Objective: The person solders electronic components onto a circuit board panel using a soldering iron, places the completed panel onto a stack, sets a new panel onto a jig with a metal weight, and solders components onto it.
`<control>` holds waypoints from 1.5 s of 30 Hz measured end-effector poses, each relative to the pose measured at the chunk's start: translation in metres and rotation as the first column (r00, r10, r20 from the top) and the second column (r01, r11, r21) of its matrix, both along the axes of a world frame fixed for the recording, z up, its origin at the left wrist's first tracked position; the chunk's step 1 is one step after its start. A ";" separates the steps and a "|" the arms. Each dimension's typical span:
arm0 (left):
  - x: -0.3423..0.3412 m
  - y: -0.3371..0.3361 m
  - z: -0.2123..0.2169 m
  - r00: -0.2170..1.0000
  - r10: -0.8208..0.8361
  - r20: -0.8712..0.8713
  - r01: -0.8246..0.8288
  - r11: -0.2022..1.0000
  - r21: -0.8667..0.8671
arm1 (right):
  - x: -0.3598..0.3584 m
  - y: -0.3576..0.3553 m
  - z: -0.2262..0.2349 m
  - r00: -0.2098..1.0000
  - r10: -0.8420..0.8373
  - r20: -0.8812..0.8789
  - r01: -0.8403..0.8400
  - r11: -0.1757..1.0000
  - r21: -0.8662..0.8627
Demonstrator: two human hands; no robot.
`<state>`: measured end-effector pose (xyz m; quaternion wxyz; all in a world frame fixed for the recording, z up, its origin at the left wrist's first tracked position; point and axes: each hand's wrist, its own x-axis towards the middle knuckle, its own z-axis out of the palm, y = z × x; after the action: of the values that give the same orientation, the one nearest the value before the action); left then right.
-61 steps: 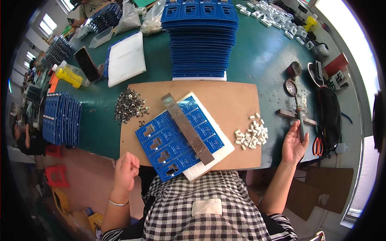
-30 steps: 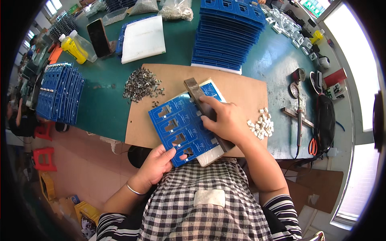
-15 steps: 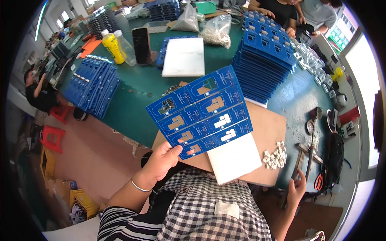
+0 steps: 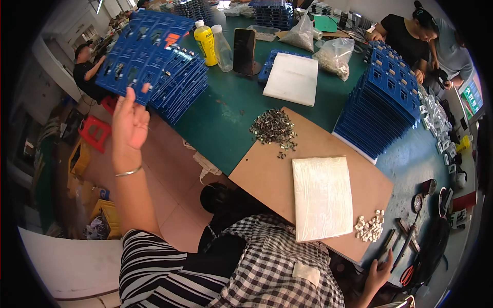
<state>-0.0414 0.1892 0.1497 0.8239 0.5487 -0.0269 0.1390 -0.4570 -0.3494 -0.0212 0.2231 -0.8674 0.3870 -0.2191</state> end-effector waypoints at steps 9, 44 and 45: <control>0.047 0.079 0.018 0.963 0.269 0.011 -0.266 0.946 0.187 | 0.005 -0.002 0.008 0.983 0.007 -0.182 -0.021 0.997 -0.075; 0.043 0.071 -0.025 0.978 0.172 -0.115 -0.098 0.874 0.475 | 0.135 0.134 0.018 0.678 0.635 -0.370 -0.735 0.604 -0.310; 0.035 0.058 -0.028 0.993 0.097 -0.072 -0.062 0.920 0.387 | 0.134 0.133 0.014 0.701 0.659 -0.272 -0.711 0.613 -0.344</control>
<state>-0.0066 0.2474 0.1217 0.6946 0.7057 0.0055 0.1395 -0.3231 -0.2162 -0.0068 0.0724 -0.9867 -0.0191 -0.1440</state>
